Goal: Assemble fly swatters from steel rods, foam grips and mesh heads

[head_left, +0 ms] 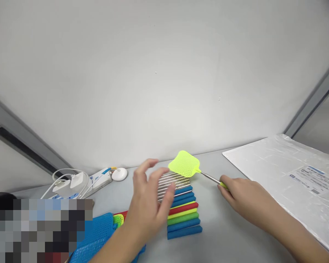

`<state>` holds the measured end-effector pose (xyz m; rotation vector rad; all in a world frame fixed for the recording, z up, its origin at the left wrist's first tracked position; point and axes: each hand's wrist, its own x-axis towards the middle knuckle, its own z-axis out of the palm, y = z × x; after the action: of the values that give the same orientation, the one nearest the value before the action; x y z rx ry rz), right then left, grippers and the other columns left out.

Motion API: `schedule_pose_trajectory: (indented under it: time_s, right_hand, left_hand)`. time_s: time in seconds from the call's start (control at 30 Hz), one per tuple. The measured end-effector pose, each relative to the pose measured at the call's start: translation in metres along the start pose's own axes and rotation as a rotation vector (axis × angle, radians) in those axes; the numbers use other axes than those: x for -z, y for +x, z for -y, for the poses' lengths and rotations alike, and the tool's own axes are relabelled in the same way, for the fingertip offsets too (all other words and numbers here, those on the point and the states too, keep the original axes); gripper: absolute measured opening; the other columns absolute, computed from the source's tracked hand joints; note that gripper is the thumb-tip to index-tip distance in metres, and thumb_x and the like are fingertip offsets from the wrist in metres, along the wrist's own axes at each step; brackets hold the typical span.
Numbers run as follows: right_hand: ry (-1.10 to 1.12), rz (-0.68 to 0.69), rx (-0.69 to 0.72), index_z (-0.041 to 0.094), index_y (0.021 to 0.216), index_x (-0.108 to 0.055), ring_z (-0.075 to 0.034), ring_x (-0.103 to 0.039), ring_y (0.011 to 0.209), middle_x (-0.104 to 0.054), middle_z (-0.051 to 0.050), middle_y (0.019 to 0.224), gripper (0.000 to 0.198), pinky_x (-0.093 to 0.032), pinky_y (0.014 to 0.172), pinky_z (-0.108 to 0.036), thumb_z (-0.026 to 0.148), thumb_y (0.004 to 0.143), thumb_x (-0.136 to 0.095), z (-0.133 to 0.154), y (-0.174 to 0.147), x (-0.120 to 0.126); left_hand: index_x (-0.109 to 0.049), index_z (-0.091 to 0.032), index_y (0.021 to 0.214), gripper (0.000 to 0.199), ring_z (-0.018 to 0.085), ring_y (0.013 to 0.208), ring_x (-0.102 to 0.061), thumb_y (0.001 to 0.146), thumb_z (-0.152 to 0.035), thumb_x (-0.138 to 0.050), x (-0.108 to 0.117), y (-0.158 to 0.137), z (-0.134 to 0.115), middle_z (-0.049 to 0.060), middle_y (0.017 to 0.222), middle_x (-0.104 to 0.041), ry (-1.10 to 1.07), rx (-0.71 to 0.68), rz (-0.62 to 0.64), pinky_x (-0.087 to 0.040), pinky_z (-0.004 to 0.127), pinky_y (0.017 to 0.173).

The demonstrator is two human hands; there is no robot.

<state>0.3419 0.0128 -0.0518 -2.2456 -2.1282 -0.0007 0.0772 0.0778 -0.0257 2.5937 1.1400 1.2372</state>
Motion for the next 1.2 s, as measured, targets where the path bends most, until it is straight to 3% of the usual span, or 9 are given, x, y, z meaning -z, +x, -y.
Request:
schedule_pose_trajectory:
  time_s: [0.13, 0.23, 0.3, 0.43, 0.67, 0.83, 0.9, 1.07, 1.2]
  right_hand:
    - [-0.120, 0.078, -0.085, 0.021, 0.067, -0.053, -0.025, -0.062, 0.053, -0.063, -0.009, 0.061, 0.031, -0.024, 0.046, -0.031, 0.022, 0.094, -0.038, -0.009, 0.000, -0.015]
    - [-0.127, 0.134, -0.104, 0.019, 0.067, -0.057, -0.026, -0.064, 0.055, -0.065, -0.011, 0.065, 0.032, -0.028, 0.047, -0.031, 0.019, 0.093, -0.038, -0.007, 0.002, -0.019]
    - [-0.124, 0.152, -0.102, 0.018, 0.068, -0.059, -0.026, -0.065, 0.056, -0.066, -0.012, 0.066, 0.034, -0.031, 0.048, -0.031, 0.020, 0.093, -0.037, -0.003, 0.003, -0.020]
    - [-0.104, 0.181, -0.087, 0.018, 0.075, -0.061, -0.026, -0.067, 0.063, -0.068, -0.010, 0.071, 0.034, -0.033, 0.050, -0.031, 0.027, 0.096, -0.036, 0.002, 0.006, -0.020]
    - [-0.090, 0.177, -0.123, 0.019, 0.079, -0.056, -0.029, -0.068, 0.067, -0.068, -0.010, 0.073, 0.036, -0.032, 0.051, -0.032, 0.041, 0.098, -0.034, -0.004, 0.010, -0.026]
    - [-0.126, 0.091, -0.148, 0.021, 0.083, -0.051, -0.027, -0.067, 0.067, -0.066, -0.007, 0.073, 0.035, -0.030, 0.048, -0.030, 0.046, 0.099, -0.032, 0.002, 0.010, -0.020]
    - [-0.136, 0.030, -0.070, 0.022, 0.085, -0.051, -0.025, -0.066, 0.065, -0.065, -0.005, 0.076, 0.032, -0.029, 0.049, -0.030, 0.045, 0.099, -0.034, 0.011, 0.012, -0.015]
    - [-0.028, 0.039, 0.373, 0.021, 0.082, -0.052, -0.017, -0.060, 0.064, -0.063, -0.001, 0.082, 0.028, -0.033, 0.053, -0.028, 0.035, 0.100, -0.036, 0.043, 0.033, -0.003]
    - [-0.064, 0.001, 0.487, 0.020, 0.083, -0.055, -0.015, -0.058, 0.066, -0.062, -0.002, 0.085, 0.029, -0.033, 0.055, -0.027, 0.027, 0.101, -0.033, 0.073, 0.076, 0.001]
  left_hand:
    - [-0.053, -0.024, 0.118, 0.031, 0.029, 0.122, -0.048, 0.087, -0.021, -0.056, -0.017, -0.031, -0.019, 0.014, 0.132, -0.044, 0.013, -0.210, 0.131, -0.047, 0.045, 0.099]
    - [-0.060, -0.024, 0.102, 0.018, 0.025, 0.111, -0.054, 0.085, -0.022, -0.053, -0.042, -0.066, -0.015, 0.009, 0.115, -0.057, 0.055, -0.422, 0.095, -0.038, 0.049, 0.107]
    - [-0.061, -0.024, 0.092, 0.011, 0.022, 0.105, -0.057, 0.085, -0.024, -0.053, -0.055, -0.087, -0.008, 0.005, 0.111, -0.060, 0.088, -0.492, 0.098, -0.035, 0.047, 0.110]
    - [-0.061, -0.024, 0.084, 0.005, 0.019, 0.098, -0.060, 0.085, -0.029, -0.059, -0.059, -0.107, 0.001, 0.002, 0.109, -0.064, 0.140, -0.459, 0.197, -0.041, 0.040, 0.104]
    - [-0.062, -0.025, 0.106, 0.020, 0.024, 0.099, -0.060, 0.088, -0.029, -0.056, -0.030, -0.089, -0.016, 0.003, 0.112, -0.065, 0.212, -0.341, 0.389, -0.046, 0.046, 0.093]
    - [-0.062, -0.022, 0.099, 0.015, 0.026, 0.092, -0.058, 0.089, -0.022, -0.051, -0.015, -0.084, -0.020, 0.007, 0.103, -0.064, 0.280, -0.201, 0.540, -0.050, 0.045, 0.079]
    - [-0.062, -0.021, 0.092, 0.013, 0.024, 0.088, -0.058, 0.091, -0.022, -0.049, -0.012, -0.083, -0.019, 0.006, 0.096, -0.064, 0.307, -0.155, 0.541, -0.050, 0.043, 0.075]
    - [-0.058, -0.019, 0.080, 0.012, 0.023, 0.080, -0.056, 0.090, -0.022, -0.052, -0.012, -0.085, -0.013, 0.006, 0.087, -0.062, 0.361, -0.160, 0.486, -0.046, 0.039, 0.068]
    - [-0.057, -0.019, 0.079, 0.005, 0.021, 0.072, -0.054, 0.084, -0.017, -0.058, -0.019, -0.093, -0.008, 0.005, 0.079, -0.059, 0.393, -0.287, 0.396, -0.041, 0.037, 0.061]
